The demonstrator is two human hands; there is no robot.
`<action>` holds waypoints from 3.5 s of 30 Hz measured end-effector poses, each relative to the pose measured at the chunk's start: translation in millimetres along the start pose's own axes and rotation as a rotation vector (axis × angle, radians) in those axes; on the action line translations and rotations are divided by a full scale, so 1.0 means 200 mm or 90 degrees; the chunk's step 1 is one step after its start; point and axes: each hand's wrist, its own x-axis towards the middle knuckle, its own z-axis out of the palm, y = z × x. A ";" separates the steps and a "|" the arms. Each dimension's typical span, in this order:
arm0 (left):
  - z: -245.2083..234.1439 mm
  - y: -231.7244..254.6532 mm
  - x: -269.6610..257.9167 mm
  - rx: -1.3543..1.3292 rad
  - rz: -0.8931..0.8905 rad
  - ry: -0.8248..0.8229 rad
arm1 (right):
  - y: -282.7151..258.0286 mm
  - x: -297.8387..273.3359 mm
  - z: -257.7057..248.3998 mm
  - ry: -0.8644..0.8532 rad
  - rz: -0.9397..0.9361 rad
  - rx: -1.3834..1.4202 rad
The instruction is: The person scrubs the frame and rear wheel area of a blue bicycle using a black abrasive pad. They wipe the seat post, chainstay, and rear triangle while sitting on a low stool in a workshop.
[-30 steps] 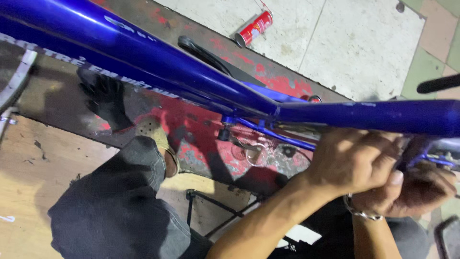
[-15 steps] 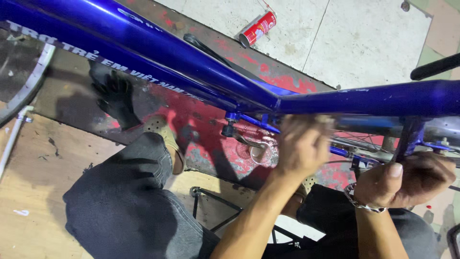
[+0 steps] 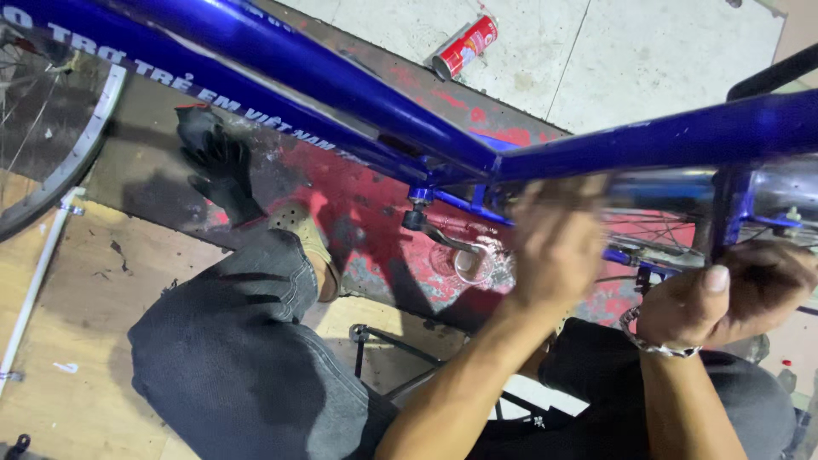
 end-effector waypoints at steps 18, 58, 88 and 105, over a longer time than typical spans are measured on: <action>-0.06 -0.02 0.02 0.010 0.021 0.027 | -0.02 0.00 -0.01 -0.019 0.033 0.039; 0.04 0.14 0.02 -0.060 0.038 -0.017 | -0.04 0.00 -0.01 -0.031 0.065 0.068; 0.00 -0.12 -0.15 -0.009 -0.158 0.074 | 0.10 -0.12 -0.10 0.037 0.150 0.157; -0.30 -0.37 -0.39 0.232 -0.413 -0.263 | -0.05 -0.08 -0.22 -0.231 0.065 0.001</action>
